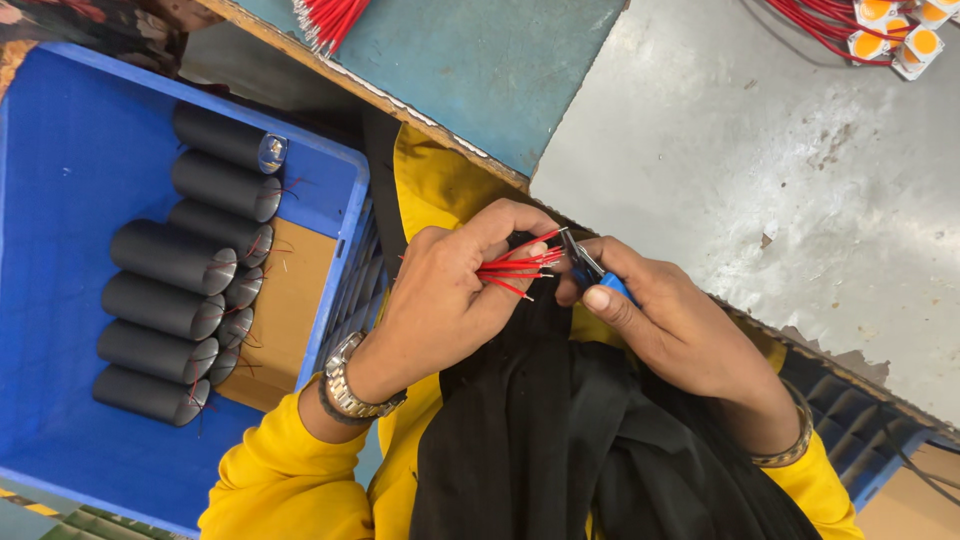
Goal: The person solders red wires to square LED modules using a soldering iron and solder wire. They then strip the ends of a bundle of red wires with pliers and dip the stripped ends into a small container of liquid.
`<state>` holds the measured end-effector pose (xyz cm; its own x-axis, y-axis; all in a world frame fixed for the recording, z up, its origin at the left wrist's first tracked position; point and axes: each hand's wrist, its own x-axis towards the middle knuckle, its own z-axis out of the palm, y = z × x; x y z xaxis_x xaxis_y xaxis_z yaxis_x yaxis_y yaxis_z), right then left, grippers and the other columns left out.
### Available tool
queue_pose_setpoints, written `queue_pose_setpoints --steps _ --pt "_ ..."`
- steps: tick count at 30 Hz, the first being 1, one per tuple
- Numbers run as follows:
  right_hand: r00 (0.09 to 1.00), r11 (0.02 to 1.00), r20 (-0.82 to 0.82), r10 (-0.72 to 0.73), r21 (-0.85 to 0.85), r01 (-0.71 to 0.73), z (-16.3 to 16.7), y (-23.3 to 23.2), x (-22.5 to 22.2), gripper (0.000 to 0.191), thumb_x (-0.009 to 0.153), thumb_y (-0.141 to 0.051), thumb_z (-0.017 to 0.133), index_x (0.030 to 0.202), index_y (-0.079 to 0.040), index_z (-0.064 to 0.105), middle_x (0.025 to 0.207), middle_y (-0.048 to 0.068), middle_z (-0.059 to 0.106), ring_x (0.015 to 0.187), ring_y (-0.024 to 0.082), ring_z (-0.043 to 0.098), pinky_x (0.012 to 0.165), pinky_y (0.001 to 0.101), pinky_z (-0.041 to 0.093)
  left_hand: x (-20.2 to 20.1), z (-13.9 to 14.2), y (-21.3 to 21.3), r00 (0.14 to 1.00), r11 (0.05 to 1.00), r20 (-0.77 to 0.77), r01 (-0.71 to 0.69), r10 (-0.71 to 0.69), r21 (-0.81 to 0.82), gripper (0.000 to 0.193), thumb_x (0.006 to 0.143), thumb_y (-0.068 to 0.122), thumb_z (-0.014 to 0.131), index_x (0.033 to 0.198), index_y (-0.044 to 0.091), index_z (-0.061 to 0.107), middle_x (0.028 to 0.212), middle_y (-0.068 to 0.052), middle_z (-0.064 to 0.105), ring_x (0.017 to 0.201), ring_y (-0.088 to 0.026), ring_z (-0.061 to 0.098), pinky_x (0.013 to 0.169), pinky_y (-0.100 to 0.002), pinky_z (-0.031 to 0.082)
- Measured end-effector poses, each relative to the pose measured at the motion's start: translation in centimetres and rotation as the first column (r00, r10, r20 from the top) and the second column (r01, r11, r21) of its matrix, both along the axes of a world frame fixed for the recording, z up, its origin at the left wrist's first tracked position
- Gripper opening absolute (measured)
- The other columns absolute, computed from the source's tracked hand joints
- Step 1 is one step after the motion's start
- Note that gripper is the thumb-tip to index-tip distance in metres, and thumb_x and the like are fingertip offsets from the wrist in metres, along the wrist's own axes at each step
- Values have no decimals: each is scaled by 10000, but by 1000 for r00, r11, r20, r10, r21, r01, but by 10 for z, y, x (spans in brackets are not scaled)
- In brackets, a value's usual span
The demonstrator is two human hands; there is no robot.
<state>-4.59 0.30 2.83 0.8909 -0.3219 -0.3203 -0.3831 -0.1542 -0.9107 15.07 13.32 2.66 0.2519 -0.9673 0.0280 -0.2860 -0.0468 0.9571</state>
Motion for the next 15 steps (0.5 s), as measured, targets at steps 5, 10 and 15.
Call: queue_pose_setpoints --steps 5,10,15 --pt "1000 1000 8 -3 -20 4 1 1 2 303 1042 -257 494 1209 -20 581 1058 69 735 1006 210 713 917 331 518 1 1 -2 1000 990 29 -6 2 140 291 856 8 658 1143 58 663 673 -99 638 553 -211 652 545 -300 446" --pt "1000 1000 -24 -17 0 17 -1 1 3 309 1038 -281 500 1187 -23 582 991 67 735 938 203 724 864 329 545 2 3 -2 1000 999 13 1 -2 52 288 864 9 638 1150 49 645 780 -90 700 651 -202 712 586 -279 491" --pt "999 1000 -34 -18 -24 17 -1 1 3 319 1034 -282 487 1205 -28 577 951 66 729 891 195 723 826 327 553 2 2 -2 1000 996 18 1 -3 89 281 861 14 645 1140 44 656 785 -107 715 648 -213 724 583 -285 500"
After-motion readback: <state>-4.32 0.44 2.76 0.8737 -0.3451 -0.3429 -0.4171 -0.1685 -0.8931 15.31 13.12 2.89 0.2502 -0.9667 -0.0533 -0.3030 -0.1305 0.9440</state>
